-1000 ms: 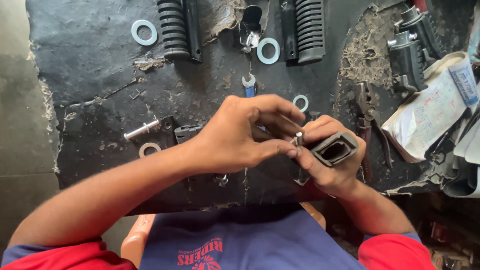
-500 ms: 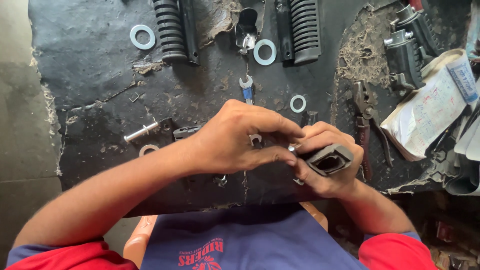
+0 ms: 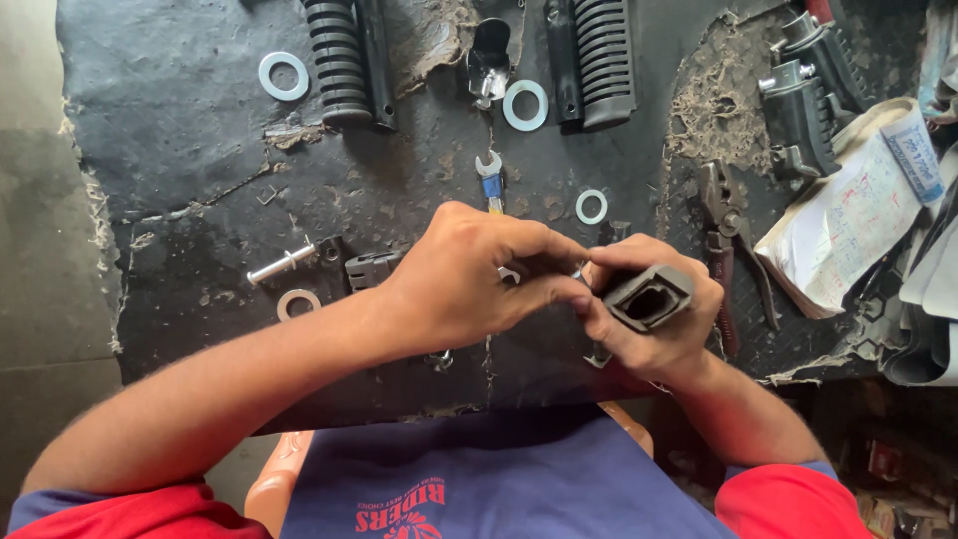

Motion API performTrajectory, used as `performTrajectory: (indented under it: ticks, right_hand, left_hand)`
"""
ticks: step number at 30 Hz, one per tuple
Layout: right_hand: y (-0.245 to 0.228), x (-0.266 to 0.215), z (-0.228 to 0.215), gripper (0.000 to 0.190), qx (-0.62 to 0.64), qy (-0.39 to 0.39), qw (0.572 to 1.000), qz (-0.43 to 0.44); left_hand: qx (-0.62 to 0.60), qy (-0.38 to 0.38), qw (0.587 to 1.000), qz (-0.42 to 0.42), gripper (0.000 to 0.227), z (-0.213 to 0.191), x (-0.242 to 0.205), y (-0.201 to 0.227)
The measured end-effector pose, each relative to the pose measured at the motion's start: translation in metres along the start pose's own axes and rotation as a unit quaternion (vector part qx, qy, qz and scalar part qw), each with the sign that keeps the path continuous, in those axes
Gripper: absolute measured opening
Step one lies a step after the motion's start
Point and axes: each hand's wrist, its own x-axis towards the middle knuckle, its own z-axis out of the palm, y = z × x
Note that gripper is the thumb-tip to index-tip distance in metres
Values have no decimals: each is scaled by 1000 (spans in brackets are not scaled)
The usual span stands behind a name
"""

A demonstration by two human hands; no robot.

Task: The person assembles a mechanical component by inserting a bolt and washer into a black ribbed housing, then uses pliers to secure a metal clip. They repeat the process with a second housing, inserting a bolt and washer and tightening it with pliers.

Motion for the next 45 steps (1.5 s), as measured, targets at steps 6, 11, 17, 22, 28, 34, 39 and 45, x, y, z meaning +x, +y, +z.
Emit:
performTrajectory:
  ticks: [6,11,17,22,28,34,39,45]
  right_hand:
    - [-2,1,1,36,-40,5,999,-19]
    - [-1,1,1,32,-41,0,999,-23]
    - [1,0,3,29,-53,12,998,-35]
    - [-2,2,4,29,-47,10,997,-54]
    - [-7,7,3,40,57,64,992,90]
    - [4,18,-10,32,258,134,937,196]
    - [-5,22,-16,44,408,106,865,271]
    - [-9,16,-21,57,165,33,961,220]
  left_hand:
    - [-78,28,997,1,9,5,-5,-3]
    - [-66,45,997,24,9,6,-5,0]
    - [-57,55,997,22,8,9,-7,-1]
    - [-56,50,997,0,8,8,-6,2]
    - [-75,35,988,-131,12,0,4,-2]
    - [97,2,991,-94,16,7,15,-9]
    - [209,68,975,35,32,12,14,-7]
    - [321,-11,947,28,31,-2,-1,11]
